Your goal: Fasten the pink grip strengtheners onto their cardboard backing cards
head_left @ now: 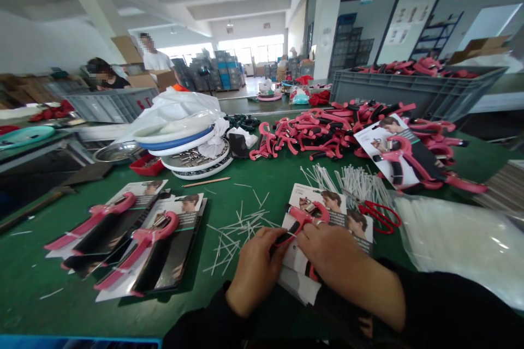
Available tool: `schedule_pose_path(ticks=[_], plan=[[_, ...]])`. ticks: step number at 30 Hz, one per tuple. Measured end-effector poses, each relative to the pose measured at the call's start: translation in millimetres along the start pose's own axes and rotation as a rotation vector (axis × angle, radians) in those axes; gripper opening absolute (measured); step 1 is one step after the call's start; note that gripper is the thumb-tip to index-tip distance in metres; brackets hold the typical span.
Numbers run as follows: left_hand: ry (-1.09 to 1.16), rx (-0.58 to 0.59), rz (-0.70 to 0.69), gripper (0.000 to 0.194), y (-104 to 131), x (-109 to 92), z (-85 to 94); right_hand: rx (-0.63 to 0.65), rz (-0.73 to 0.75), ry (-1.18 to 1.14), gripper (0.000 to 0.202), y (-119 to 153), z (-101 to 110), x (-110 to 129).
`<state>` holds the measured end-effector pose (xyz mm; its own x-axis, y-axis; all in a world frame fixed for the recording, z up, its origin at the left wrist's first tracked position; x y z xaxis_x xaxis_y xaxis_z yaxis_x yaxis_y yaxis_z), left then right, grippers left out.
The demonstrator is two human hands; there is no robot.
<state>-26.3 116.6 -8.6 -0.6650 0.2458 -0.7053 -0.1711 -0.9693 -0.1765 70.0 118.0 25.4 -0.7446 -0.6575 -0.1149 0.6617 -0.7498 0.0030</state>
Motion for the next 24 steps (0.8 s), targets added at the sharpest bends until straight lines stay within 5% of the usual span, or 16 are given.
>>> schedule_pose_path(ticks=[4, 10, 16, 22, 24], plan=[[0.036, -0.015, -0.007, 0.026, 2, -7, -5.9, 0.006, -0.001, 0.014, 0.018, 13, -9, -11], [-0.062, 0.050, 0.035, 0.027, 4, -16, -21.6, -0.038, 0.359, -0.061, 0.013, 40, -15, 14], [-0.173, 0.112, 0.016, 0.022, 1, -17, -20.4, 0.033, 0.364, -0.156, 0.014, 46, -18, -9], [-0.165, 0.045, -0.323, 0.037, 5, -46, -20.5, -0.067, 0.362, -0.230, 0.017, 51, -19, -16], [-0.135, 0.046, -0.434, 0.024, 6, -57, -24.3, -0.123, 0.347, -0.250, 0.021, 54, -19, -17]])
Point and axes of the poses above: each hand's wrist, its own y-axis away from the middle knuckle, its own z-axis out of the back of the hand, x = y × z, the point moved 8 cm from there along -y, towards the middle knuckle, and after that the axes turned 2 degrees about z, right-handed, at the moved point
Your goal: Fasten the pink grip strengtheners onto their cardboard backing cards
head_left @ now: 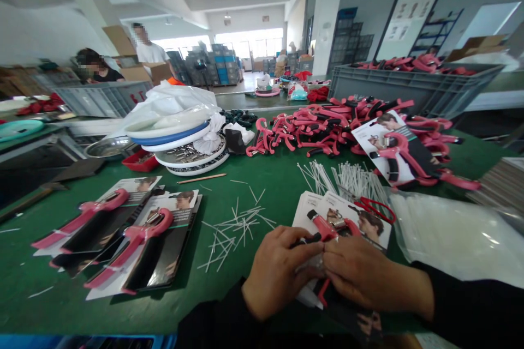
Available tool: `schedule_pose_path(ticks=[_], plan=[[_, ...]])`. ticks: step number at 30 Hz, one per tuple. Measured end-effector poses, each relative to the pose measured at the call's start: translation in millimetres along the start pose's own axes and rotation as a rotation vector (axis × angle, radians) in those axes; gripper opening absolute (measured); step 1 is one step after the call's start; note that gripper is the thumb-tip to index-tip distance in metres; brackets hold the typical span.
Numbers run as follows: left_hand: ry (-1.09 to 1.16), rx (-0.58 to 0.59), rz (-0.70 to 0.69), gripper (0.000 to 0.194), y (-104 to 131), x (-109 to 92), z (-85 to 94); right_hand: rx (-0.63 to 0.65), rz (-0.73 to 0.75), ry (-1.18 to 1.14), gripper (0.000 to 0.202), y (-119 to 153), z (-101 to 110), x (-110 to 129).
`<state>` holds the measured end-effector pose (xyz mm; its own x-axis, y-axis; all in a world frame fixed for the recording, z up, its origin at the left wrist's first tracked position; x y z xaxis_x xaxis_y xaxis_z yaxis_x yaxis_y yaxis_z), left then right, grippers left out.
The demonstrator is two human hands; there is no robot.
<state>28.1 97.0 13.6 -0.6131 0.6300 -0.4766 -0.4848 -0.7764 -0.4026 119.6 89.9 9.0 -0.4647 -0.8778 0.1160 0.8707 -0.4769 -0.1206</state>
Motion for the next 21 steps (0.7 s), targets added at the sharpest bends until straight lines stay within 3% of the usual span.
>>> schedule_pose_path(ticks=[2, 6, 10, 14, 21], plan=[[0.015, 0.016, -0.057, 0.017, -3, -6, -3.0, -0.043, -0.021, -0.015, 0.025, 3, 1, -1], [0.016, 0.067, -0.111, 0.022, -7, -10, -5.5, -0.081, -0.047, -0.044, 0.026, 6, 3, -3], [0.062, 0.107, -0.092, 0.023, -9, -1, -4.8, -0.061, -0.034, -0.043, 0.022, 4, 5, -3], [0.092, 0.167, -0.010, 0.024, -12, 15, -5.6, 0.040, 0.026, -0.038, 0.017, 3, 5, 4], [0.097, 0.211, 0.009, 0.022, -10, 22, -10.7, 0.311, 0.087, 0.037, 0.013, -14, -2, 12]])
Point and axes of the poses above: each hand's wrist, its own y-axis away from the middle knuckle, its own z-axis out of the back of the hand, x = y × z, the point moved 8 cm from there along -y, towards the middle knuckle, and after that the axes turned 2 degrees about z, right-handed, at the moved point
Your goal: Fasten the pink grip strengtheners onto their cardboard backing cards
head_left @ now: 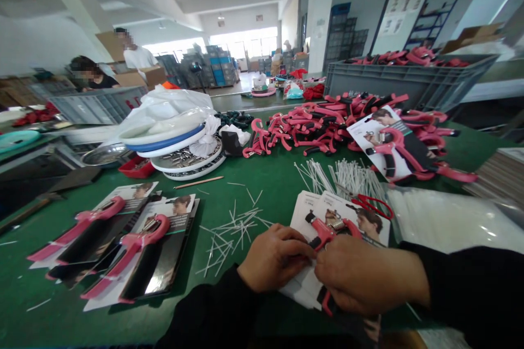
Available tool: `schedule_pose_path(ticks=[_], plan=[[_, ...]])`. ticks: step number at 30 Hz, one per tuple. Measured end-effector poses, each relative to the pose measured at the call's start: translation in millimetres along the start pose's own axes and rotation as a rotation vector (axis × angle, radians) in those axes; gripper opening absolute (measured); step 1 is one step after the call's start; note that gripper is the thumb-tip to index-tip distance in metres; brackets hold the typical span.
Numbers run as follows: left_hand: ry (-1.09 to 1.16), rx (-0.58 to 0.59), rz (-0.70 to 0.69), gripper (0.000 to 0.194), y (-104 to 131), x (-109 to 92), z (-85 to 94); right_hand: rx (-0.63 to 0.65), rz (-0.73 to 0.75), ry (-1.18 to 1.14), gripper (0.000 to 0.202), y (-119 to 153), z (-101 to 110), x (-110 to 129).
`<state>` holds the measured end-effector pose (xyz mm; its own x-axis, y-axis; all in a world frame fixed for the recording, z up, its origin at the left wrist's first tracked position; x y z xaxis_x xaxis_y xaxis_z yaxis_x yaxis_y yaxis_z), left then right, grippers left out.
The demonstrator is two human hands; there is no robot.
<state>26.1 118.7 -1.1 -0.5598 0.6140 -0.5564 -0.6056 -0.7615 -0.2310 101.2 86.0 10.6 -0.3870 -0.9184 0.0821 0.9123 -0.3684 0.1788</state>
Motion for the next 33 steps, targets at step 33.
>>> schedule_pose_path(ticks=[33], plan=[[0.055, -0.095, 0.336, 0.023, 13, 0, -5.6, -0.381, -0.306, -0.374, 0.019, 21, -10, 7]])
Point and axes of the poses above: each hand's wrist, its own y-axis away from the middle knuckle, its own z-axis out of the back of the hand, x = y × z, the point moved 8 cm from there along -y, towards the middle knuckle, and after that the axes turned 2 degrees about z, right-handed, at the moved point
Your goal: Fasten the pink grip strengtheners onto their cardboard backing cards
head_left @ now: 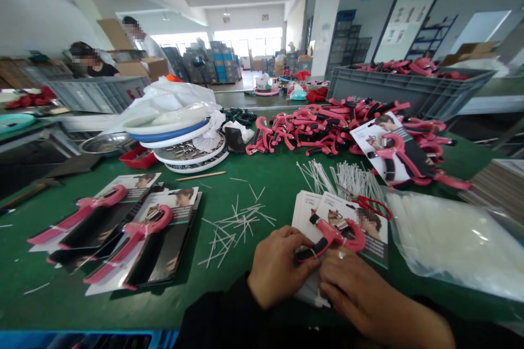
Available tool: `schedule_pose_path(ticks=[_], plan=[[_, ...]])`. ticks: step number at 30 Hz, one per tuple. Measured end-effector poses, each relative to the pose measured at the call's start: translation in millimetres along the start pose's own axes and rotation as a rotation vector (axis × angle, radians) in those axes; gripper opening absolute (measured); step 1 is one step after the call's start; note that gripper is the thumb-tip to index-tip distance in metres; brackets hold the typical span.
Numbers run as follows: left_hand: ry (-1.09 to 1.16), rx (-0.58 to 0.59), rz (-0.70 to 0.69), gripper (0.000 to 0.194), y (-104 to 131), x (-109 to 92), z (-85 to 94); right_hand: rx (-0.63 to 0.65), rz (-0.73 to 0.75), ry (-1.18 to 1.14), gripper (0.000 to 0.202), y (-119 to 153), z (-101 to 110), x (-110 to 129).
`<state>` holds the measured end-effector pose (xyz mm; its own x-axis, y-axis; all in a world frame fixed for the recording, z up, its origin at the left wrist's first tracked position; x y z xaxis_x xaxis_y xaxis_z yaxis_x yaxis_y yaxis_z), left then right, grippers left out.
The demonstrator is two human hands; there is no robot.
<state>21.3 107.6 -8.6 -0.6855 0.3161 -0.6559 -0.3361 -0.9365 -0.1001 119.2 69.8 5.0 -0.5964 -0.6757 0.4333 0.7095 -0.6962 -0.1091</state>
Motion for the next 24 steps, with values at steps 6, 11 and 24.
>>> schedule_pose_path(ticks=[6, 11, 24], plan=[[-0.049, -0.014, -0.033, 0.024, -6, -6, -3.3, -0.191, 0.096, -0.037, 0.017, 18, -3, 2], [-0.111, 0.037, -0.094, 0.029, -9, -15, -6.2, -0.198, 0.070, -0.044, 0.014, 21, -4, -1], [-0.208, 0.027, -0.212, 0.022, -5, -28, -13.9, -0.295, -0.053, 0.080, 0.020, 26, 11, -3]])
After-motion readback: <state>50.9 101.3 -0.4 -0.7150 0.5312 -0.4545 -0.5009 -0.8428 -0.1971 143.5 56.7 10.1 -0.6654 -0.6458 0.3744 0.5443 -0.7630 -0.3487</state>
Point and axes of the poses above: each hand's wrist, its own y-axis away from the middle knuckle, its own z-axis out of the back of the hand, x = y × z, the point moved 8 cm from there along -y, towards the middle knuckle, and after that the axes turned 2 degrees about z, right-handed, at the moved point
